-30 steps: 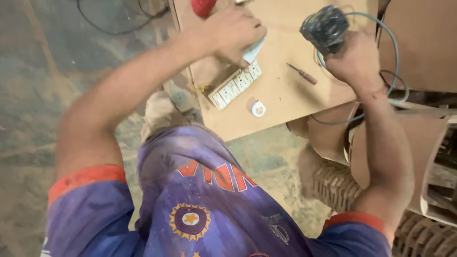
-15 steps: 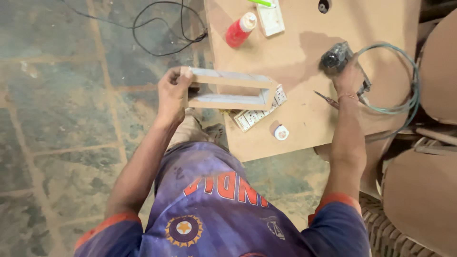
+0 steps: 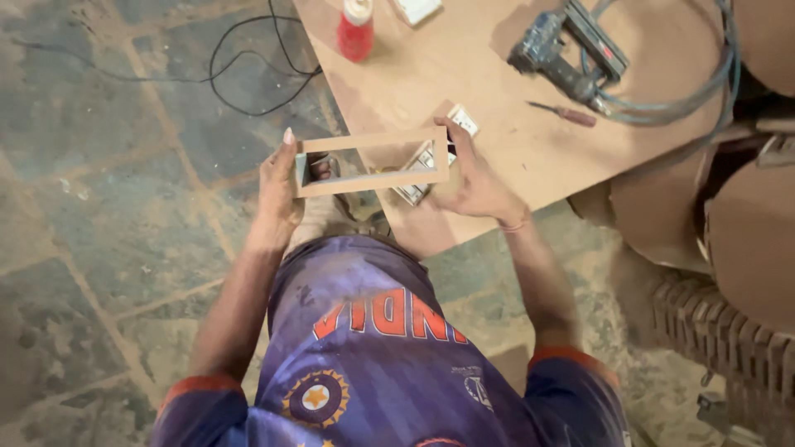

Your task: The person assembles a wooden electrical box by attaching a white plastic socket panel to a wooden frame using a nail gun. They then insert the panel into the frame, adjust the fit, and use a screwdriver to secure internal components.

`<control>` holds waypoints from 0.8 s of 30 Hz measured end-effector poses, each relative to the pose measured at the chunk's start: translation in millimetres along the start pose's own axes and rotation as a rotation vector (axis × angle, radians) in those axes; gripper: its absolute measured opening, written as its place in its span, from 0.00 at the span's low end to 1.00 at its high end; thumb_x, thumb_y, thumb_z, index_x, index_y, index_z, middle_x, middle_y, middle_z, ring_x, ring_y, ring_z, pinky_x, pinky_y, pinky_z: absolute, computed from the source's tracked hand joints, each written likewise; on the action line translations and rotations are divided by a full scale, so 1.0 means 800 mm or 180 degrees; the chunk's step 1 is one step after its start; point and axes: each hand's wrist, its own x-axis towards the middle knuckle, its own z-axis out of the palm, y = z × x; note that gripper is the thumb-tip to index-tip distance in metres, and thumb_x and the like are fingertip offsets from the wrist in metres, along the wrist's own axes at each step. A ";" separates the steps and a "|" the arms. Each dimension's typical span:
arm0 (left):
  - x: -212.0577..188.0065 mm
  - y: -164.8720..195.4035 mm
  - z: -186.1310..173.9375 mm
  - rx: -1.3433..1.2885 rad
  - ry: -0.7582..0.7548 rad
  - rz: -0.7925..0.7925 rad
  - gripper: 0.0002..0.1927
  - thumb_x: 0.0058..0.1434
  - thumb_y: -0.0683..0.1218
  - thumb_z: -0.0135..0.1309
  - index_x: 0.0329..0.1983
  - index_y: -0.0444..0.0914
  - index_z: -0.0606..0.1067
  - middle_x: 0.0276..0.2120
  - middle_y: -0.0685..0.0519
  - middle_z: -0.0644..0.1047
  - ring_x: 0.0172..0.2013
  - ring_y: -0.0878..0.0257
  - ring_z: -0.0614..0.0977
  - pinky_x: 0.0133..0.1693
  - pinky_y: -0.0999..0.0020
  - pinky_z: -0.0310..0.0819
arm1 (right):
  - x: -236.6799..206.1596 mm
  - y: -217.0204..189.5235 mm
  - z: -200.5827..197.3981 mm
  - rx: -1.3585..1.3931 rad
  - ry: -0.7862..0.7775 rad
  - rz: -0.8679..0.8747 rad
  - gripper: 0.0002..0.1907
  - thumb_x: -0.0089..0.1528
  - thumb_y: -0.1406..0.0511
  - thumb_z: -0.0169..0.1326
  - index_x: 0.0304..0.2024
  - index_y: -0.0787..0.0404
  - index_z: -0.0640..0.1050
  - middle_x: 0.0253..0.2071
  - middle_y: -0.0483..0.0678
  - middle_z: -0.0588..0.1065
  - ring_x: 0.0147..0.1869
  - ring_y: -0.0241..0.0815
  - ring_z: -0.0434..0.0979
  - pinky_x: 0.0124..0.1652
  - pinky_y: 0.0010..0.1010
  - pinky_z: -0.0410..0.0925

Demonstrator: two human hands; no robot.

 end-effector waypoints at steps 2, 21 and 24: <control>-0.003 -0.001 -0.003 0.0011 -0.0209 -0.0194 0.29 0.67 0.62 0.56 0.50 0.30 0.75 0.38 0.44 0.81 0.33 0.59 0.83 0.38 0.62 0.82 | -0.007 -0.016 0.018 -0.0104 0.0399 0.0584 0.47 0.49 0.60 0.76 0.65 0.62 0.65 0.56 0.52 0.74 0.59 0.43 0.78 0.59 0.36 0.72; 0.073 0.074 -0.014 0.4023 -0.2583 0.1783 0.52 0.39 0.54 0.76 0.66 0.34 0.65 0.58 0.37 0.72 0.60 0.41 0.74 0.61 0.49 0.68 | -0.049 -0.009 0.044 0.0060 0.0588 0.1532 0.45 0.43 0.63 0.75 0.61 0.62 0.70 0.58 0.52 0.71 0.65 0.48 0.71 0.62 0.37 0.65; 0.093 0.095 -0.017 0.4275 -0.2663 0.1430 0.51 0.39 0.55 0.75 0.66 0.34 0.67 0.58 0.38 0.74 0.58 0.42 0.76 0.59 0.51 0.70 | -0.029 -0.005 0.052 -0.0251 0.0557 0.1649 0.46 0.42 0.62 0.76 0.60 0.63 0.70 0.57 0.54 0.71 0.64 0.52 0.71 0.61 0.39 0.65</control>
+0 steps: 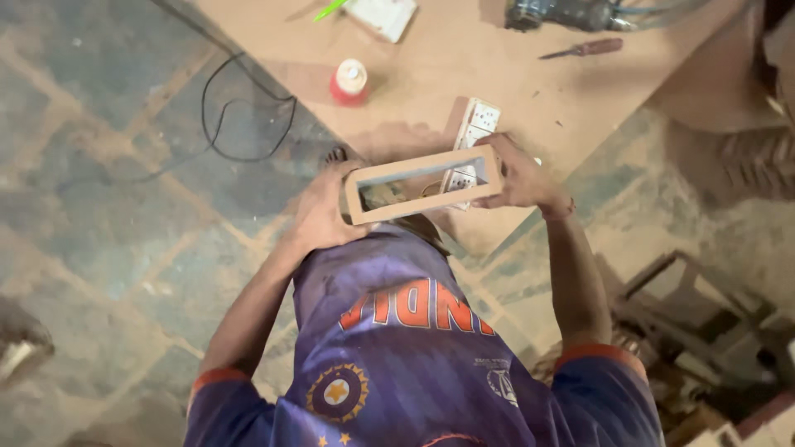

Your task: The person assembles a wooden electrical box by attaching a white plastic socket panel to a wooden frame using a nail gun. They then insert the panel into the frame, adjust the fit, and use a screwdriver to secure internal components.

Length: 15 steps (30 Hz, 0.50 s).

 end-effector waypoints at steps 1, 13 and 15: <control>0.000 -0.003 -0.007 0.0001 -0.0100 -0.0172 0.50 0.39 0.55 0.75 0.66 0.35 0.68 0.57 0.38 0.75 0.58 0.42 0.77 0.59 0.52 0.71 | 0.005 0.001 0.005 -0.0148 0.0074 -0.0127 0.46 0.42 0.61 0.76 0.60 0.64 0.70 0.57 0.55 0.71 0.64 0.55 0.70 0.61 0.41 0.64; -0.015 -0.040 0.013 -0.0121 0.0798 -0.0656 0.50 0.43 0.52 0.78 0.66 0.31 0.66 0.57 0.37 0.75 0.56 0.46 0.80 0.56 0.56 0.76 | 0.024 -0.055 0.177 -0.1107 0.2434 0.1840 0.58 0.49 0.53 0.76 0.64 0.84 0.61 0.57 0.77 0.67 0.60 0.75 0.67 0.55 0.55 0.63; -0.012 -0.042 0.025 -0.0165 0.0833 -0.0611 0.49 0.43 0.51 0.77 0.66 0.32 0.66 0.57 0.38 0.76 0.57 0.45 0.81 0.57 0.55 0.76 | 0.031 -0.062 0.177 -0.1326 0.2842 0.1734 0.52 0.46 0.57 0.73 0.62 0.81 0.63 0.55 0.75 0.70 0.58 0.72 0.71 0.54 0.51 0.67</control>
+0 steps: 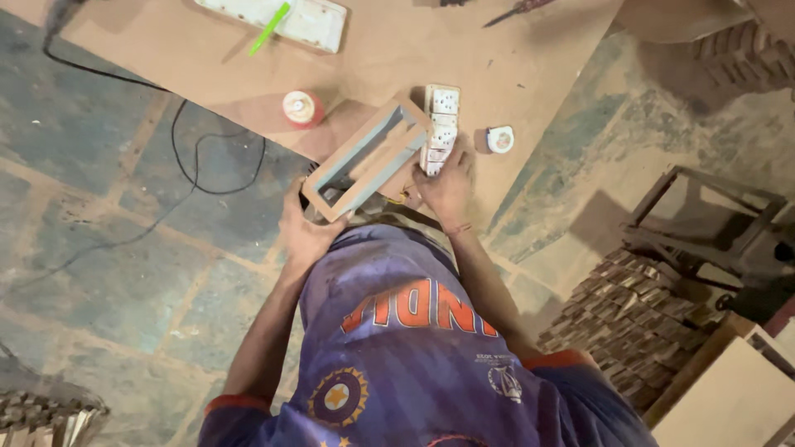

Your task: The person assembles a wooden electrical box by attaching a white plastic socket panel to a wooden frame using a nail gun. They then insert the panel into the frame, adjust the fit, and use a screwdriver to secure internal components.

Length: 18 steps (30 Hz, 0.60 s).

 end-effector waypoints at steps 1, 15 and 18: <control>0.004 0.000 0.007 -0.0040 0.0020 0.0034 0.49 0.44 0.51 0.77 0.66 0.32 0.66 0.57 0.39 0.76 0.57 0.45 0.81 0.58 0.54 0.76 | 0.003 0.001 -0.004 -0.0037 0.0245 -0.0041 0.49 0.45 0.59 0.71 0.62 0.79 0.64 0.54 0.74 0.71 0.56 0.71 0.73 0.54 0.49 0.69; 0.090 0.032 0.053 0.0292 -0.0714 0.1039 0.52 0.46 0.49 0.76 0.72 0.35 0.63 0.65 0.37 0.71 0.65 0.37 0.72 0.68 0.50 0.66 | 0.047 0.125 -0.162 0.0684 -0.1172 -0.0799 0.38 0.50 0.67 0.67 0.63 0.63 0.72 0.62 0.59 0.71 0.66 0.62 0.69 0.63 0.47 0.65; 0.099 0.033 0.065 0.0240 -0.0717 0.1148 0.58 0.45 0.51 0.78 0.73 0.31 0.57 0.67 0.33 0.66 0.67 0.34 0.67 0.69 0.48 0.61 | 0.084 0.107 -0.125 0.0870 -0.1379 -0.1647 0.38 0.52 0.67 0.67 0.64 0.64 0.71 0.64 0.59 0.69 0.68 0.62 0.66 0.66 0.47 0.63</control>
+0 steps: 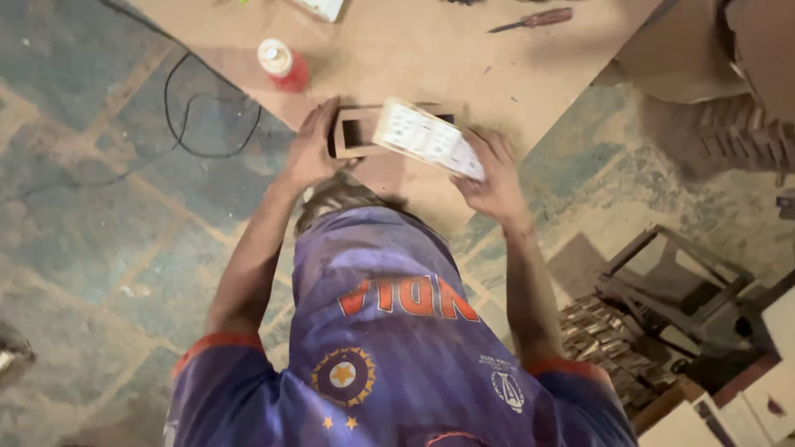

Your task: The person assembles a wooden electrical box by attaching a white plastic socket panel to a wooden frame using a nail gun. They then insert the panel into the frame, adjust the fit, and use a screwdriver to secure internal components.

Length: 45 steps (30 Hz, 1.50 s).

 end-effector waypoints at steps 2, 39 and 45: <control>-0.005 0.002 0.004 -0.0107 0.0042 0.0059 0.60 0.43 0.50 0.77 0.74 0.31 0.55 0.68 0.31 0.63 0.68 0.34 0.65 0.68 0.48 0.59 | 0.035 0.009 0.019 -0.0109 -0.0237 -0.0541 0.38 0.51 0.69 0.66 0.65 0.63 0.71 0.64 0.57 0.70 0.68 0.61 0.66 0.67 0.47 0.61; 0.028 0.027 0.032 0.0819 -0.0546 0.0889 0.39 0.57 0.50 0.66 0.69 0.35 0.66 0.67 0.42 0.69 0.65 0.44 0.71 0.65 0.44 0.62 | -0.008 -0.015 0.102 0.1168 0.1327 0.1584 0.18 0.61 0.68 0.66 0.52 0.64 0.78 0.45 0.51 0.79 0.36 0.39 0.76 0.35 0.28 0.69; 0.025 0.024 0.016 0.0373 -0.0380 0.0513 0.37 0.58 0.48 0.68 0.68 0.34 0.67 0.62 0.38 0.73 0.60 0.40 0.75 0.61 0.47 0.69 | -0.008 -0.014 0.090 0.1013 0.1195 0.1346 0.17 0.64 0.69 0.64 0.55 0.64 0.78 0.39 0.53 0.76 0.36 0.43 0.74 0.37 0.32 0.68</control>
